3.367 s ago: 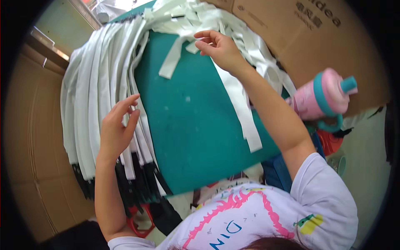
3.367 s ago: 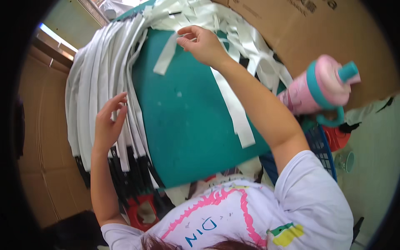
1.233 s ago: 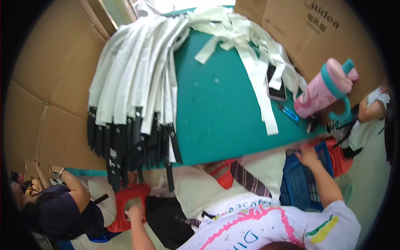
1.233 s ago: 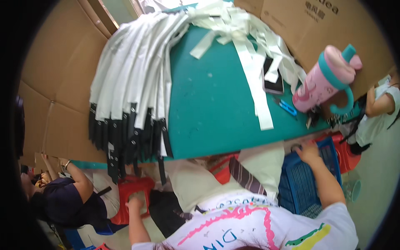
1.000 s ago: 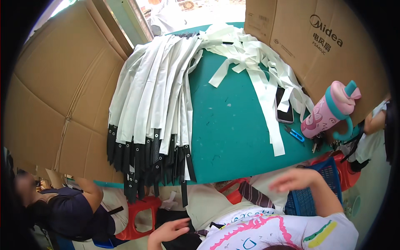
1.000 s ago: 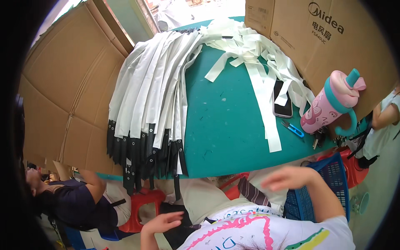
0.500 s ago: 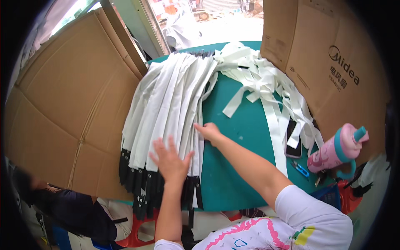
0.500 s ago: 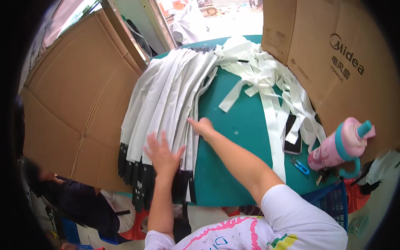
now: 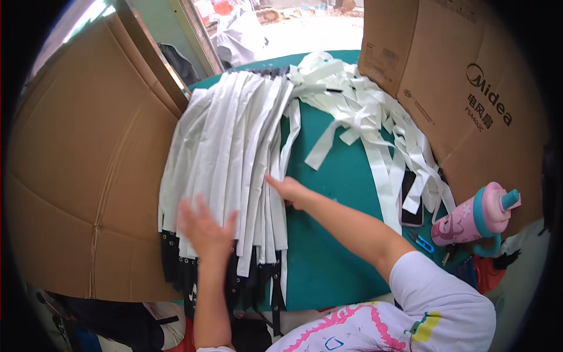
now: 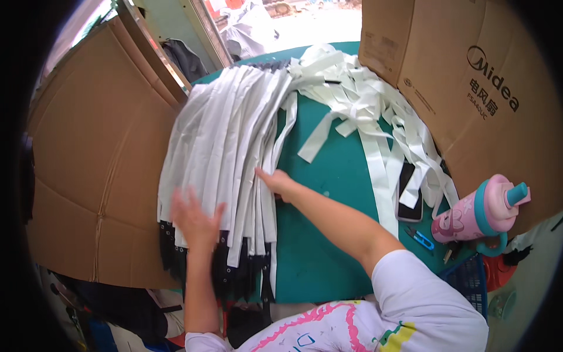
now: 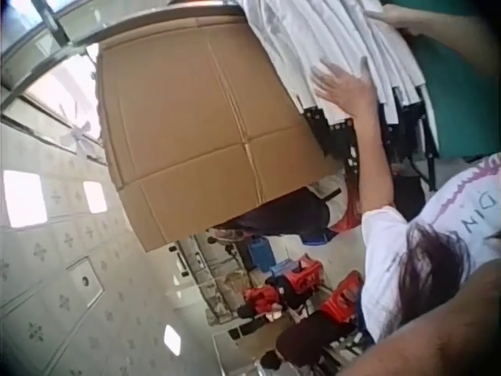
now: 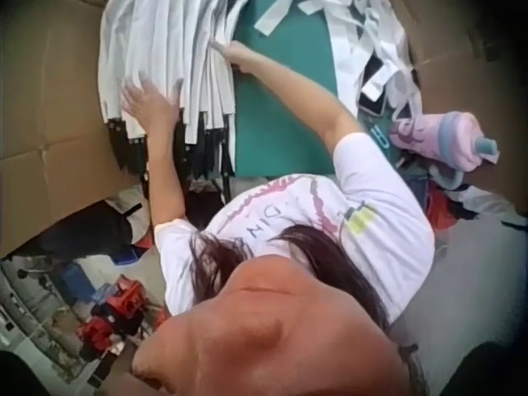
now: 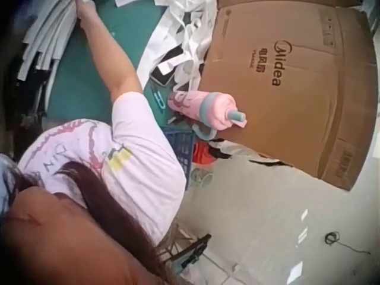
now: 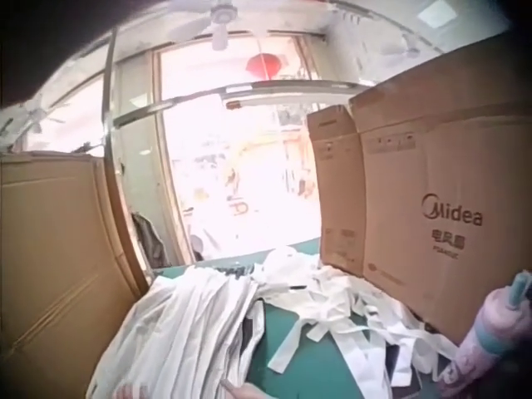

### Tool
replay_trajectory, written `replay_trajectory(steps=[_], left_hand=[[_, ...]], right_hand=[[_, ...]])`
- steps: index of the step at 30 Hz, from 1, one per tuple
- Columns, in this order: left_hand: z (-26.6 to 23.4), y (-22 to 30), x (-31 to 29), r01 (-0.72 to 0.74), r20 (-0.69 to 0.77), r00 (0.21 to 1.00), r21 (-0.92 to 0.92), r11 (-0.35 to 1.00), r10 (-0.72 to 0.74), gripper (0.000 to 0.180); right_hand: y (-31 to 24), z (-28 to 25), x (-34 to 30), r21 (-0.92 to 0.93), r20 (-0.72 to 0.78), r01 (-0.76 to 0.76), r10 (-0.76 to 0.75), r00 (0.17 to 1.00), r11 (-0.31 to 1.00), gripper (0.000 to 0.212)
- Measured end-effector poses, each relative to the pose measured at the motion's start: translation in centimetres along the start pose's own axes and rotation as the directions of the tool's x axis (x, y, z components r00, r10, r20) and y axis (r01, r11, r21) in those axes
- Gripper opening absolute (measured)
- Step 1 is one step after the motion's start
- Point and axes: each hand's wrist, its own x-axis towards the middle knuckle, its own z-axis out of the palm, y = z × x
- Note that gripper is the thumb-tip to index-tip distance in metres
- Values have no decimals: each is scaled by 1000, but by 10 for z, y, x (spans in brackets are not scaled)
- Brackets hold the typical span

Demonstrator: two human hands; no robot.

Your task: Assembling white belt straps with black end pieces and organizing them on a table.

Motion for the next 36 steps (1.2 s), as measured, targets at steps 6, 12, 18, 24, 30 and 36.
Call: replay_trajectory(steps=[6, 12, 18, 24, 30, 36], left_hand=[[38, 131, -121, -272, 191, 911, -389, 880, 366, 70], [77, 194, -174, -175, 221, 930, -432, 885, 292, 57], [44, 215, -179, -220, 203, 883, -617, 756, 422, 43], [26, 127, -113, -89, -54, 995, -206, 974, 80, 28], [-13, 143, -92, -74, 27, 997, -124, 989, 78, 27], [-25, 215, -77, -91, 190, 979, 61, 994, 78, 22]], right_hand=[[72, -88, -4, 182, -73, 51, -39, 997, 982, 32], [131, -156, -42, -238, -416, 406, -470, 778, 882, 55], [152, -153, -162, -897, -69, 277, -728, 682, 344, 51], [126, -151, -225, -898, -73, 182, -543, 836, 401, 57], [107, -197, -253, -850, -175, 156, -549, 817, 503, 50], [108, -281, -256, -792, -314, 150, -605, 732, 592, 44]])
